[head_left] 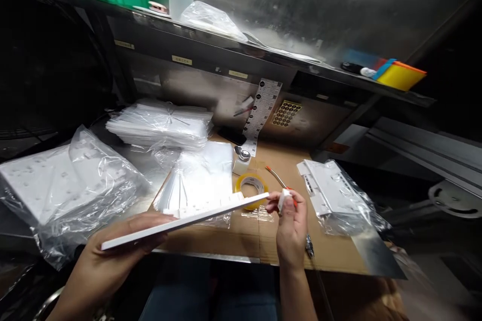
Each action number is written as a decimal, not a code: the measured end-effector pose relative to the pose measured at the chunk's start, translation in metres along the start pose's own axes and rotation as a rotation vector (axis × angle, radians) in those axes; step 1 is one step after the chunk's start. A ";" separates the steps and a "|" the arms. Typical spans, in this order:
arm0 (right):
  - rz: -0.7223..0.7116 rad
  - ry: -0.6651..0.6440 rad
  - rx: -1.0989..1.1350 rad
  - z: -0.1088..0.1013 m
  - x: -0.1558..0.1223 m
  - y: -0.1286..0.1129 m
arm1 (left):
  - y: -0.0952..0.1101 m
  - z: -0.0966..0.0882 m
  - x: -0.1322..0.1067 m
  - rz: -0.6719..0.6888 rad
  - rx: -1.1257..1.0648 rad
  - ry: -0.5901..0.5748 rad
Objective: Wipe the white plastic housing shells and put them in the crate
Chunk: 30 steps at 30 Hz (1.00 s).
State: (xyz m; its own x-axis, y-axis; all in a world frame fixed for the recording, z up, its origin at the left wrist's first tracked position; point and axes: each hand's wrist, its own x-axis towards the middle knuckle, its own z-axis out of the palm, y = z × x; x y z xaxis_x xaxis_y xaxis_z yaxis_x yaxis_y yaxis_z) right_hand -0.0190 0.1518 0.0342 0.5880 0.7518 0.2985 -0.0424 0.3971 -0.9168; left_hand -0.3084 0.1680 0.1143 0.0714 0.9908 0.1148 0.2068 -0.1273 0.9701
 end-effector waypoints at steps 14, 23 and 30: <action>0.345 -0.108 0.366 0.008 0.003 -0.019 | 0.001 0.013 0.005 0.160 -0.162 -0.163; 0.345 0.011 0.405 0.014 0.005 -0.019 | 0.000 0.007 0.011 0.279 -0.168 -0.237; 0.334 0.052 0.484 0.030 -0.006 -0.014 | -0.026 0.008 0.005 0.381 -0.214 0.042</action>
State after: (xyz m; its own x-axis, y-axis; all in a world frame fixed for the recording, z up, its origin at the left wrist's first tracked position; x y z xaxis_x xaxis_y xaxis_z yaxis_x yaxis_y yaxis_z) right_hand -0.0459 0.1576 0.0537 0.5180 0.8553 -0.0105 -0.5887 0.3476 -0.7298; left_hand -0.3060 0.1764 0.0878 0.0626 0.8766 0.4772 -0.0335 -0.4760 0.8788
